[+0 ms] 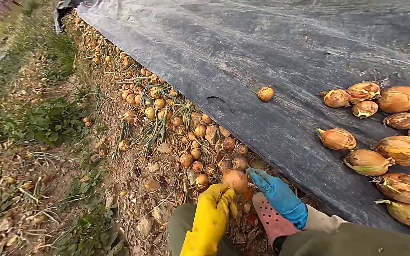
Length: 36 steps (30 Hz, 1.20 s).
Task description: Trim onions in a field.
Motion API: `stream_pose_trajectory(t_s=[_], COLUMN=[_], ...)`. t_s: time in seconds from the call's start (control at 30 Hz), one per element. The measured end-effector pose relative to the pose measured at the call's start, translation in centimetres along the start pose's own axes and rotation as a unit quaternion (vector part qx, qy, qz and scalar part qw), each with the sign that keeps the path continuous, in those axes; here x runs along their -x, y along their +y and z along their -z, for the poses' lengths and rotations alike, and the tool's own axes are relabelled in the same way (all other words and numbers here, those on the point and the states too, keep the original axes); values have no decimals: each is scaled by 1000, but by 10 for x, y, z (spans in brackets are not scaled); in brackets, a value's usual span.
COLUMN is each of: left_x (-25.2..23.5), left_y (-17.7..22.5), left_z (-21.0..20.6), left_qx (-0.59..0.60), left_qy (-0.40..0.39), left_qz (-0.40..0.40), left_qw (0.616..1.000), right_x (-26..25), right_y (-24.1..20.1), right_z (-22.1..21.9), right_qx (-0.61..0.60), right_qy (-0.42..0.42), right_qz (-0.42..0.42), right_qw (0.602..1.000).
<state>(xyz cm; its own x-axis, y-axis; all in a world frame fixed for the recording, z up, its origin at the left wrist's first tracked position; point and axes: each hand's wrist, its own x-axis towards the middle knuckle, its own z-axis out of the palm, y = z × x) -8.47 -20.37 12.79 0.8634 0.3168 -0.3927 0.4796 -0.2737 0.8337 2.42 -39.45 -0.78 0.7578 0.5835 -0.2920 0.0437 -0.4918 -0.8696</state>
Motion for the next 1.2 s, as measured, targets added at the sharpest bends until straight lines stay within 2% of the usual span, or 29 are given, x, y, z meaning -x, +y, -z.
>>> stream_pose_trajectory(t_s=[0.07, 0.1, 0.17, 0.23, 0.3, 0.37, 0.4, 0.47, 0.5, 0.53, 0.6, 0.67, 0.73, 0.8, 0.87, 0.97, 1.03, 1.07, 1.13, 1.2], left_x=[-1, -1, -3, -9, -18, -29, -37, -59, -73, -87, -117, -151, -180, -195, -196, -170, -138, -119, -83, -55], left_y=[6, 8, 11, 12, 12, 18, 21, 9, -5, -26, -82, -121, -146, -154, -152, -139, -117, -105, -80, -58], left_z=[-11, -17, -30, -42, -49, -40, -27, 13, 34, 52, 78, 94, 105, 114, 121, 125, 116, 105, 76, 42], left_qx=[-140, -206, -295, -324, -332, -366, -392, -441, -472, -513, -571, -615, -652, -667, -649, -496, -332, -245, -101, -12], left_qy=[45, 51, 30, -34, -70, -48, -23, 28, 39, 49, 51, -22, -88, -108, -106, -47, 16, 41, 69, 77], left_qz=[-37, -40, -19, -4, -26, -10, 39, 146, 174, 156, 4, -92, -105, -94, -67, 2, 5, -5, -18, -24], left_qw=[988, 976, 955, 946, 940, 929, 919, 885, 863, 843, 820, 783, 746, 731, 750, 867, 943, 969, 992, 997], right_x=[4, 4, 6, 6, 5, 3, 0, -19, -29, -39, -46, -42, -36, -26, -16, -7, -10, -13, -19, -24], right_y=[-3, -8, -27, -56, -71, -51, -42, -29, -26, -25, -24, -24, -25, -18, -6, 1, -7, -13, -25, -39], right_z=[-4, -7, -14, -10, -6, 0, 7, 29, 45, 56, 70, 67, 47, 33, 21, 10, 4, 0, -11, -23], right_qx=[19, -4, -126, -260, -279, -197, -147, -105, -105, -109, -116, -132, -130, -106, -74, -31, -24, -33, -72, -167], right_qy=[-125, -155, -139, -120, -83, -3, 67, 207, 233, 250, 226, 186, 183, 126, 85, 20, -19, -43, -89, -109], right_qz=[-39, -44, -62, -126, -134, -23, 57, 210, 251, 268, 255, 211, 142, 96, 68, 26, 18, 10, -10, -9], right_qw=[991, 987, 980, 950, 947, 980, 985, 950, 934, 924, 933, 951, 964, 982, 991, 999, 999, 998, 993, 980])
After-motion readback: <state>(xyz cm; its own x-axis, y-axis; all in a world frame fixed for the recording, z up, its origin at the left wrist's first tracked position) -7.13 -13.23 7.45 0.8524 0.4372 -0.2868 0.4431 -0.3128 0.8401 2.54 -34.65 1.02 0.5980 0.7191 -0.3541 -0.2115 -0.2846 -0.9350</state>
